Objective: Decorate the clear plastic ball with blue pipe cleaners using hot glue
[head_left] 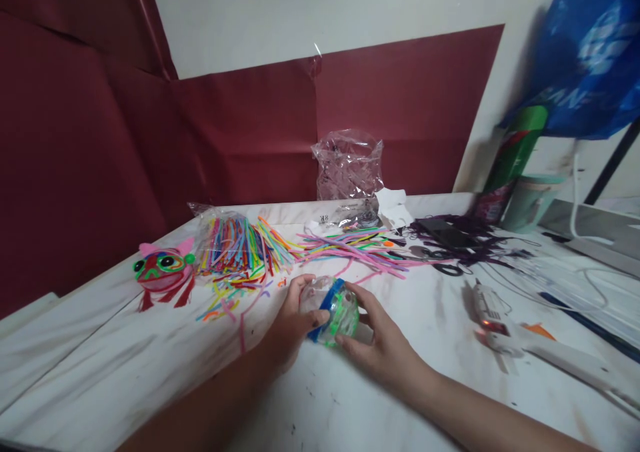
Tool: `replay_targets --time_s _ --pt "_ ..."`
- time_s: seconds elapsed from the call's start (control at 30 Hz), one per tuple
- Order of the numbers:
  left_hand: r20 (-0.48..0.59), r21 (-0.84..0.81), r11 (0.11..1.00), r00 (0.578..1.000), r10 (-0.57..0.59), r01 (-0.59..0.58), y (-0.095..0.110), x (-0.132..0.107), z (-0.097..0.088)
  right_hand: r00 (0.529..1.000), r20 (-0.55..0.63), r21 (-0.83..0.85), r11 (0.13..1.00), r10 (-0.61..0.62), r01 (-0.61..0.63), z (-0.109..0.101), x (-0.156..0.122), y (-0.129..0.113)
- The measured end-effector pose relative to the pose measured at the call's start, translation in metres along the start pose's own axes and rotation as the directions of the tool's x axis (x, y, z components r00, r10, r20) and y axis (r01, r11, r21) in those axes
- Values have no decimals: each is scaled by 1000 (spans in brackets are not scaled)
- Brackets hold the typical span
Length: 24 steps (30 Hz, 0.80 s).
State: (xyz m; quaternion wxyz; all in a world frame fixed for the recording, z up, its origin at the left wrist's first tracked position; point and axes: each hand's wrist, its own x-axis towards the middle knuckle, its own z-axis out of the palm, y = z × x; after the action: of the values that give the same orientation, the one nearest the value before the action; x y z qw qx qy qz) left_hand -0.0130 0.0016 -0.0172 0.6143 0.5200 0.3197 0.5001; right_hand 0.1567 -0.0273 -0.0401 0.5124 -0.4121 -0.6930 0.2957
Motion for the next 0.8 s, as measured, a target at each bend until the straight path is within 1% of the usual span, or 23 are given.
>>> replay_targets --time_s 0.3,0.6,0.67,0.8 --pt "-46 42 999 999 -25 27 -2 1 -1 1000 12 -32 999 -26 26 -1 -2 1" --pt "-66 79 995 997 -49 54 5 0 5 999 18 -32 998 -47 47 1 -4 3" --pt "-58 83 995 997 -43 48 6 -1 6 999 19 -30 998 -49 50 1 -4 2" --pt "-76 89 995 997 -30 36 8 -1 8 998 19 -29 998 -53 54 1 -3 1"
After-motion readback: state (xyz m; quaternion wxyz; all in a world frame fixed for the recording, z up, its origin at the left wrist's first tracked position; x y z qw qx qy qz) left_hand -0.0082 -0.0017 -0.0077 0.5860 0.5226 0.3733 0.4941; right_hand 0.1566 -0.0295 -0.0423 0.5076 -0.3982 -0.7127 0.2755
